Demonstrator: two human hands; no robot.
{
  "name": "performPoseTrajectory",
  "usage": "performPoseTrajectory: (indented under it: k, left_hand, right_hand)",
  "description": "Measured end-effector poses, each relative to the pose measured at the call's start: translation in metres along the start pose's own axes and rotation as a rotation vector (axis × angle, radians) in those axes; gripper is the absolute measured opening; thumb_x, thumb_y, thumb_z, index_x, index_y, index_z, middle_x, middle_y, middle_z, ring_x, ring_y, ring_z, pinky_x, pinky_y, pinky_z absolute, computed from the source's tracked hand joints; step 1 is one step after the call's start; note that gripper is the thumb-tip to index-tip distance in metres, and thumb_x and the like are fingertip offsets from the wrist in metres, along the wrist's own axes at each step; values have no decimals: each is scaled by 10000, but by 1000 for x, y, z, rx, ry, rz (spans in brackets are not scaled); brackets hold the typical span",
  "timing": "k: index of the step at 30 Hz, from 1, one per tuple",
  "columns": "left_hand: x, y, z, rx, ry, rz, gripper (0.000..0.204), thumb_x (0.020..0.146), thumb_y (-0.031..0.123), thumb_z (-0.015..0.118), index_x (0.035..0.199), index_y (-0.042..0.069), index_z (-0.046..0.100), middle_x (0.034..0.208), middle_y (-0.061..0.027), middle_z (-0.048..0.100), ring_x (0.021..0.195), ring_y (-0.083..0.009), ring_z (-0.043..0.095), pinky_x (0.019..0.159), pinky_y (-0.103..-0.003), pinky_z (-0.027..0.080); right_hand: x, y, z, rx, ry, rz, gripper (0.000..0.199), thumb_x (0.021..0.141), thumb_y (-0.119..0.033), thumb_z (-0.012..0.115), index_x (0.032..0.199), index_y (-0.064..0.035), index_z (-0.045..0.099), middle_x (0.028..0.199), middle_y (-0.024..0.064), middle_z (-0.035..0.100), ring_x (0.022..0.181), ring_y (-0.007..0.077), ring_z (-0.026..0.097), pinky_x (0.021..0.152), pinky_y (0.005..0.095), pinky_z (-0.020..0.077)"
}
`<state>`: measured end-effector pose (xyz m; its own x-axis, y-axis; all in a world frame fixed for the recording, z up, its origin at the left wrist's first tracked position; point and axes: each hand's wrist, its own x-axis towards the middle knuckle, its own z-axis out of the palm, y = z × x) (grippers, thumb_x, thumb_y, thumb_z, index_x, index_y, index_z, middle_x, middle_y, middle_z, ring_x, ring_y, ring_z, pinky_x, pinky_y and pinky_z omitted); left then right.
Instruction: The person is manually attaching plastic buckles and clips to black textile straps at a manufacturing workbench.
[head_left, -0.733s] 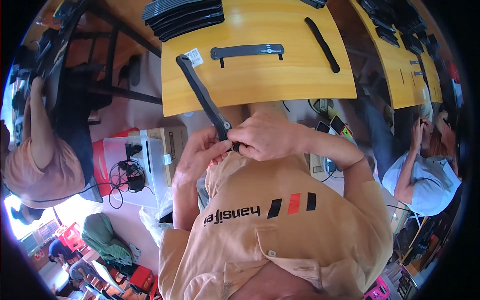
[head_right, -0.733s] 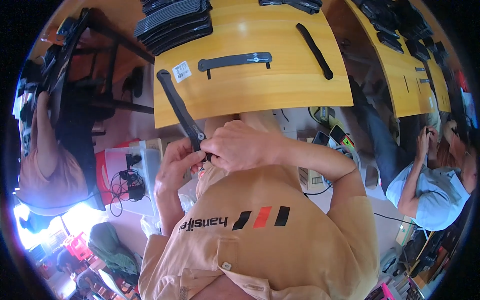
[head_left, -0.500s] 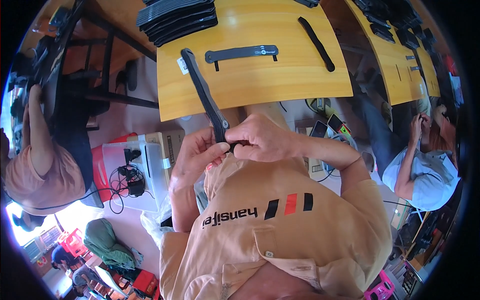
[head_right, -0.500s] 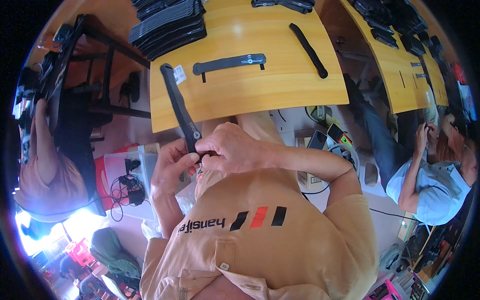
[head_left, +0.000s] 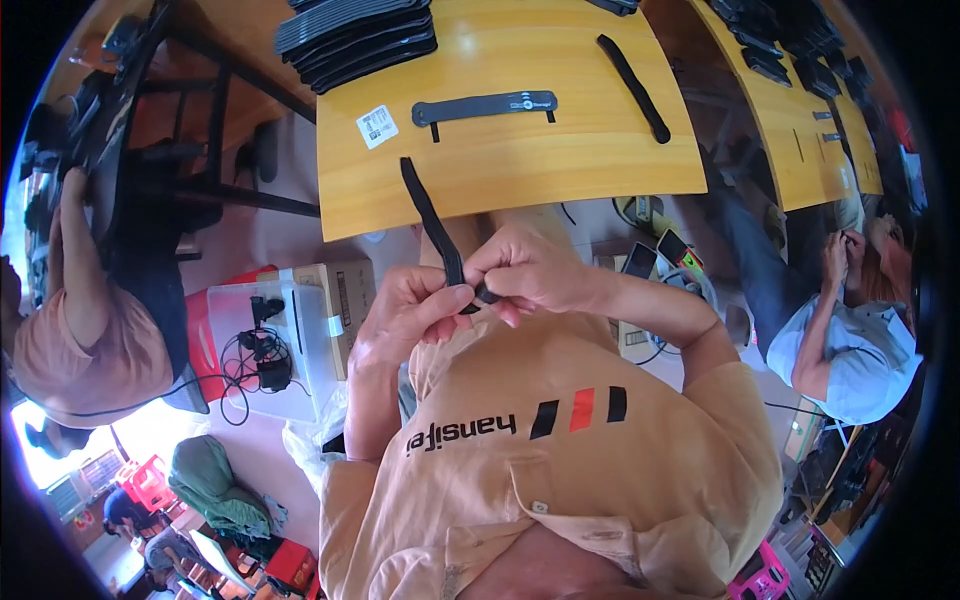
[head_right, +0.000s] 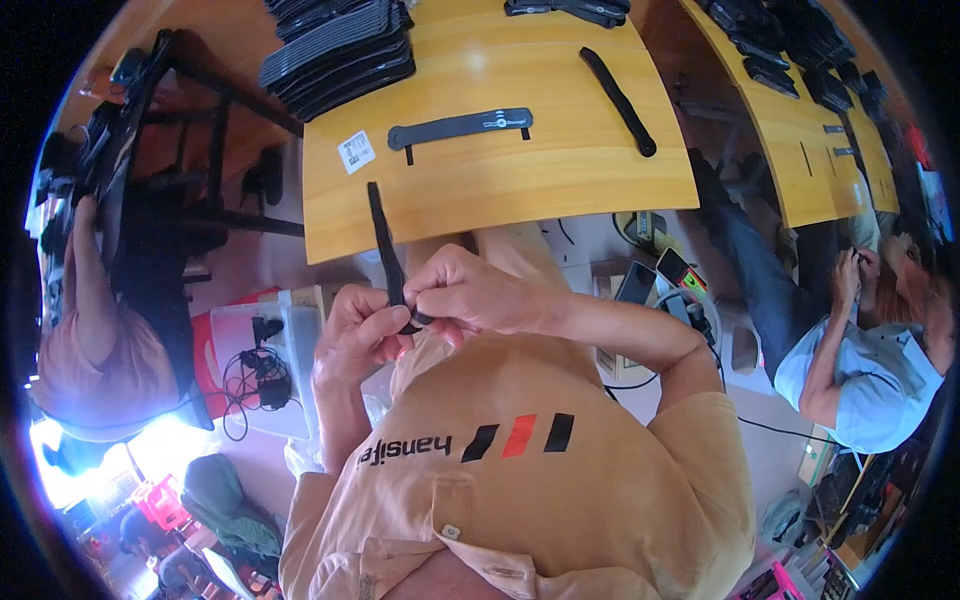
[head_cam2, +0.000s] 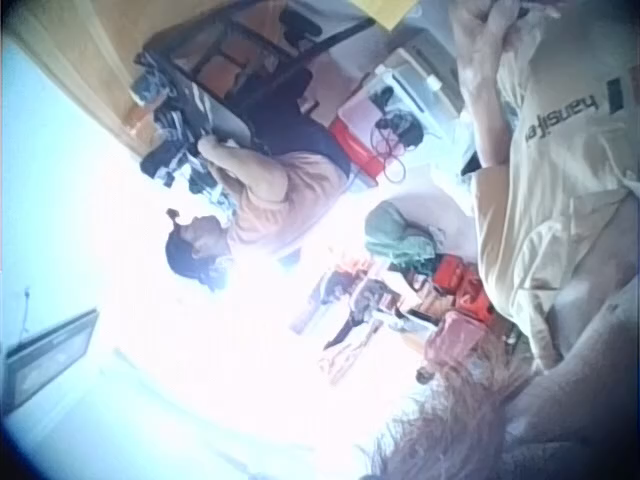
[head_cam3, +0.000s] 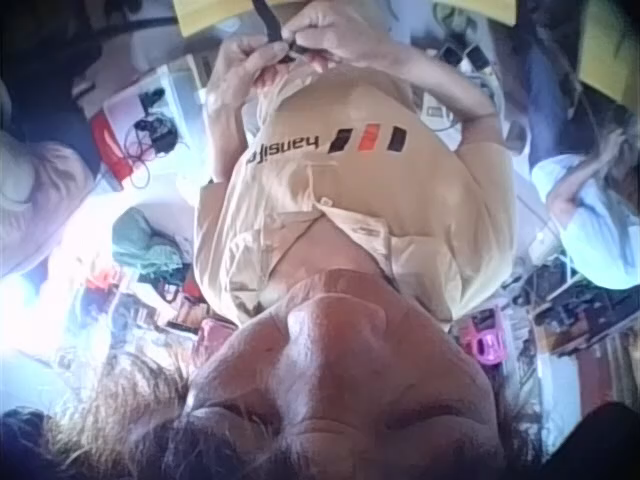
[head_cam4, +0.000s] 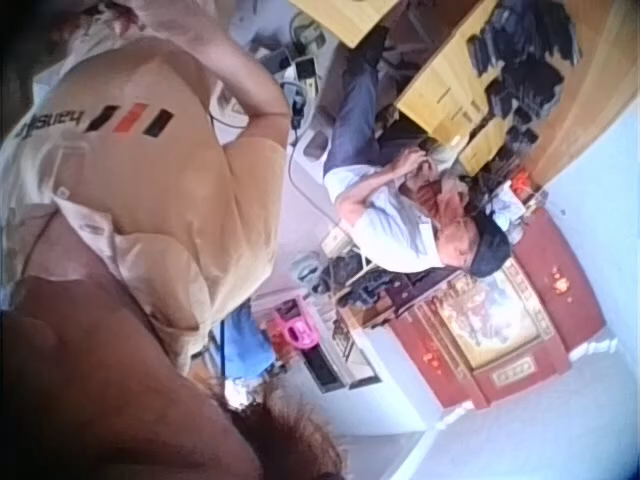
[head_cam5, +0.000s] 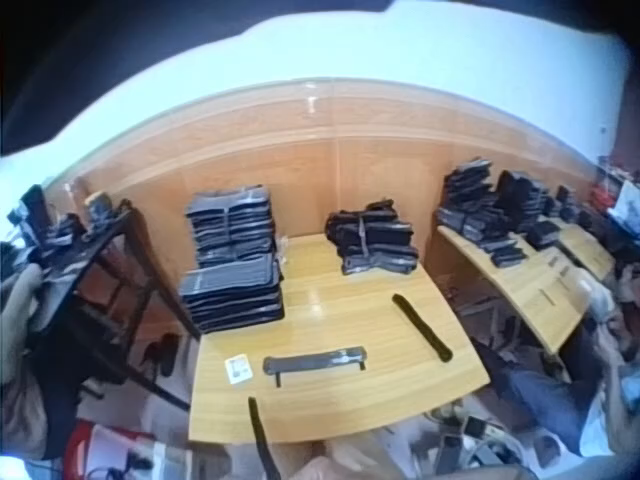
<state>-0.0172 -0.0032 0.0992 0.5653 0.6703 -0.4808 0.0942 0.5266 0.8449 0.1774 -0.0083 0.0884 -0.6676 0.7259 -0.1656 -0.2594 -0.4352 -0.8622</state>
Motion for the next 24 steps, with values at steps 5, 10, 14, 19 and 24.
performPoseTrajectory:
  k: [5, 10, 14, 19, 24]
  left_hand:
    - [10, -2, 4, -190, -82, 63, 227, 804, 181, 592, 657, 11, 625, 550, -53, 593, 403, -51, 474, 360, -170, 334]
    - [20, -4, 13, -335, 29, 158, 250, 803, 176, 582, 602, 28, 606, 527, -36, 576, 387, -43, 444, 355, -167, 305]
    - [20, 4, 17, -37, 187, 213, 256, 803, 164, 576, 587, 30, 604, 504, -7, 541, 405, -33, 422, 381, -174, 278]
    - [13, 9, 11, 94, 112, 127, 231, 790, 156, 585, 618, 8, 627, 502, -12, 536, 417, -29, 422, 387, -180, 282]
    - [11, 13, 12, -50, -28, 177, 209, 761, 163, 607, 647, -9, 636, 510, -44, 559, 377, -36, 412, 346, -180, 270]
  right_hand:
    - [-3, 5, -5, 324, -32, 73, 203, 802, -97, 475, 679, 17, 589, 490, 50, 533, 369, 78, 509, 294, 160, 299]
    - [-2, -6, -10, 66, 69, -4, 211, 812, -141, 529, 644, -13, 529, 518, 40, 527, 356, 58, 439, 331, 175, 302]
    - [-3, -4, -11, -311, 141, -178, 165, 808, -105, 561, 680, -8, 526, 551, 10, 502, 423, 52, 450, 391, 176, 328]
    - [-6, -11, -11, -595, 78, -245, 72, 718, 4, 531, 777, 21, 569, 570, 65, 517, 502, 98, 446, 477, 240, 359]
    - [-9, -17, -5, -125, -73, -71, 130, 778, -61, 508, 771, 8, 618, 547, 56, 562, 441, 65, 519, 406, 183, 392]
